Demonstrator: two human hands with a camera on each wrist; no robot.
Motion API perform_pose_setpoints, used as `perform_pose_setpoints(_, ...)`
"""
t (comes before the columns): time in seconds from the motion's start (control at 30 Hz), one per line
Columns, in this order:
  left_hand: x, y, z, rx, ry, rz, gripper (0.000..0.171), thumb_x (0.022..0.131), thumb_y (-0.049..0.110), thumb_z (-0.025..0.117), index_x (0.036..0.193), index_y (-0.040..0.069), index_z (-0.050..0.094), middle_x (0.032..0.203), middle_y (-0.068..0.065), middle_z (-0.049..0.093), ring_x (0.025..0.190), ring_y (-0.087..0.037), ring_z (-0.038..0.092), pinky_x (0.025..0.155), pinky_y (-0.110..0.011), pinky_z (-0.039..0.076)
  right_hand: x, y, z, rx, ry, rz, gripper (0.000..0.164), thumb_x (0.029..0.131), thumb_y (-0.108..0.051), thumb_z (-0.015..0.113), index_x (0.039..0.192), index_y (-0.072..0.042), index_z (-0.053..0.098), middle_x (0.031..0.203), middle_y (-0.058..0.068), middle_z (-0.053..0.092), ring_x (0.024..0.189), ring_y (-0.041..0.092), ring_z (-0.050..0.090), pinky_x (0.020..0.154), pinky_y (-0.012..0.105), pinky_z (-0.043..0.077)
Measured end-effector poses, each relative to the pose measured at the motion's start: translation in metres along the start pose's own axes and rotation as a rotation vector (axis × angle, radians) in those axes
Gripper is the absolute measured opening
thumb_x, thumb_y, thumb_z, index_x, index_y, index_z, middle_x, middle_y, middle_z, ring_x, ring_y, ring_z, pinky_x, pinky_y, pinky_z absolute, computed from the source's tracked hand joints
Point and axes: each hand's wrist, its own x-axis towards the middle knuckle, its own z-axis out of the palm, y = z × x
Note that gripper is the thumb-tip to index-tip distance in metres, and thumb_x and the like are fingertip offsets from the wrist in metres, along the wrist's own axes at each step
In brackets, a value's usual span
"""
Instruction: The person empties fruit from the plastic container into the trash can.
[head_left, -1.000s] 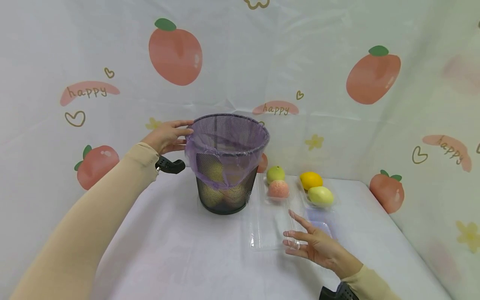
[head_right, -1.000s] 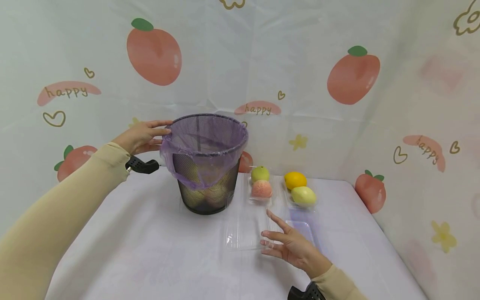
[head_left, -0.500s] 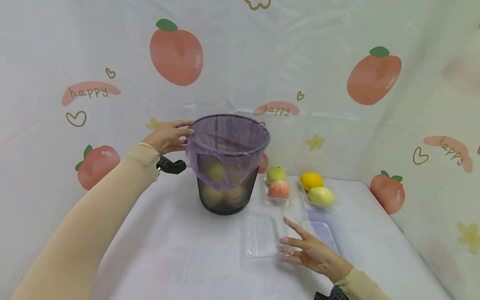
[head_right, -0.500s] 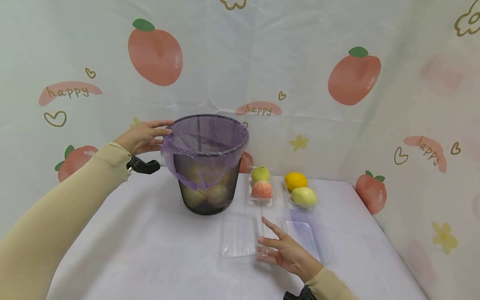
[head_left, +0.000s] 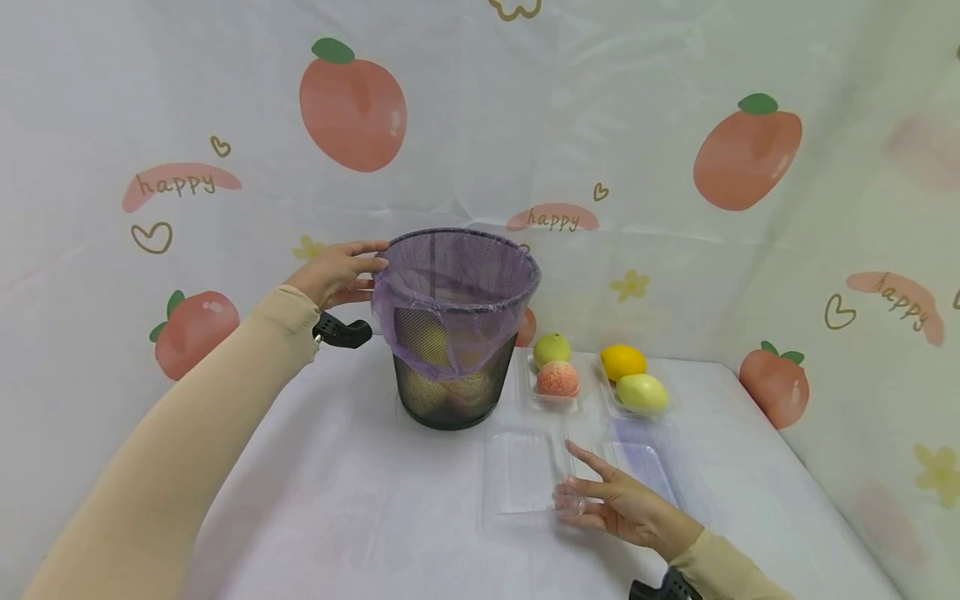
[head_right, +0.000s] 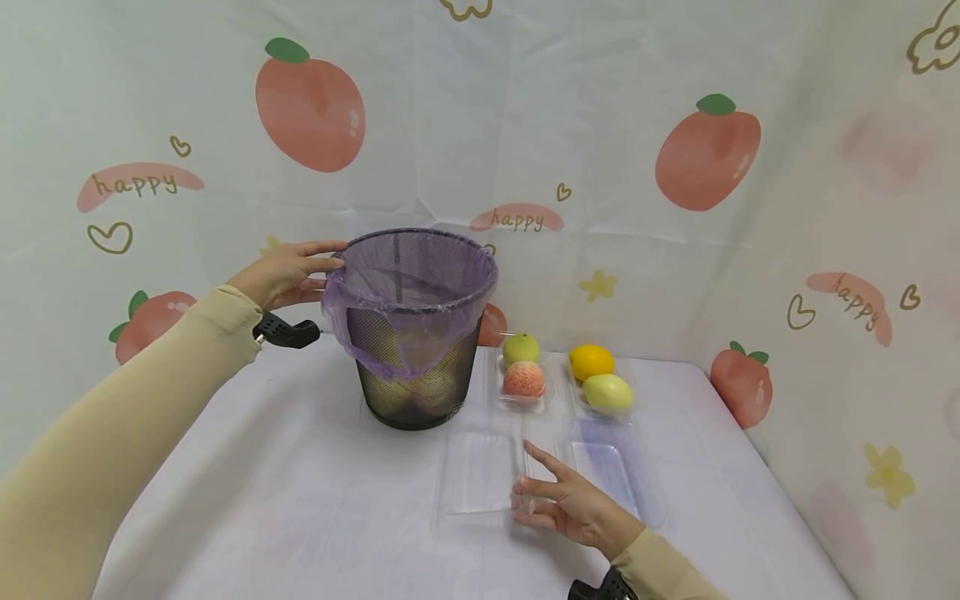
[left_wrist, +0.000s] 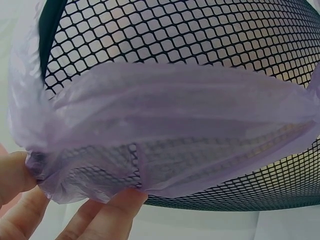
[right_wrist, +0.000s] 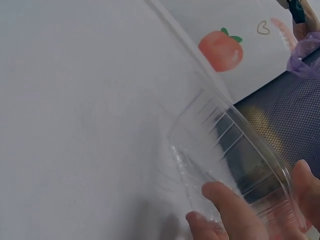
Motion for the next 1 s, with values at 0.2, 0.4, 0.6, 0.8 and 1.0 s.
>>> perform_pose_setpoints(0.2, 0.000, -0.001, 0.000, -0.009, -0.001, 0.001, 0.058, 0.103, 0.018, 0.048, 0.155, 0.018, 0.023, 0.159, -0.015, 0.021, 0.141, -0.035, 0.034, 0.111, -0.041, 0.038, 0.000, -0.004, 0.000, -0.064, -0.007, 0.012, 0.082, 0.099, -0.013, 0.057, 0.157, -0.014, -0.001, 0.126, 0.025, 0.049, 0.094, 0.024, 0.069, 0.081, 0.028, 0.058)
perform_pose_setpoints(0.4, 0.000, 0.000, 0.000, -0.022, -0.004, 0.004, 0.058, 0.103, 0.017, 0.048, 0.155, 0.017, 0.023, 0.158, -0.016, 0.021, 0.141, -0.036, 0.033, 0.111, -0.042, 0.038, 0.003, -0.003, 0.004, -0.074, -0.006, 0.026, 0.080, 0.097, -0.003, 0.056, 0.156, -0.010, 0.003, 0.119, 0.020, 0.048, 0.092, 0.022, 0.069, 0.081, 0.029, 0.058)
perform_pose_setpoints(0.6, 0.000, 0.000, 0.000, -0.022, 0.001, -0.003, 0.058, 0.103, 0.017, 0.048, 0.155, 0.017, 0.023, 0.158, -0.016, 0.021, 0.141, -0.036, 0.033, 0.111, -0.042, 0.038, 0.006, 0.000, 0.008, -0.097, 0.036, 0.053, 0.080, 0.095, 0.000, 0.057, 0.156, -0.008, 0.006, 0.114, 0.021, 0.046, 0.093, 0.024, 0.067, 0.086, 0.037, 0.057)
perform_pose_setpoints(0.8, 0.001, 0.000, 0.000, -0.030, 0.000, -0.003, 0.057, 0.103, 0.017, 0.048, 0.155, 0.017, 0.024, 0.157, -0.016, 0.023, 0.140, -0.035, 0.035, 0.109, -0.038, 0.041, 0.007, 0.001, 0.010, -0.119, 0.066, 0.075, 0.080, 0.095, 0.000, 0.058, 0.156, -0.008, 0.008, 0.115, 0.022, 0.044, 0.092, 0.025, 0.066, 0.084, 0.040, 0.058)
perform_pose_setpoints(1.0, 0.002, 0.000, -0.001, -0.027, -0.001, -0.004, 0.058, 0.103, 0.018, 0.048, 0.155, 0.018, 0.024, 0.157, -0.015, 0.025, 0.139, -0.034, 0.036, 0.090, -0.025, 0.053, 0.006, 0.000, 0.010, -0.134, 0.051, 0.066, 0.080, 0.096, -0.002, 0.058, 0.156, -0.009, 0.005, 0.113, 0.020, 0.046, 0.091, 0.023, 0.066, 0.085, 0.044, 0.057)
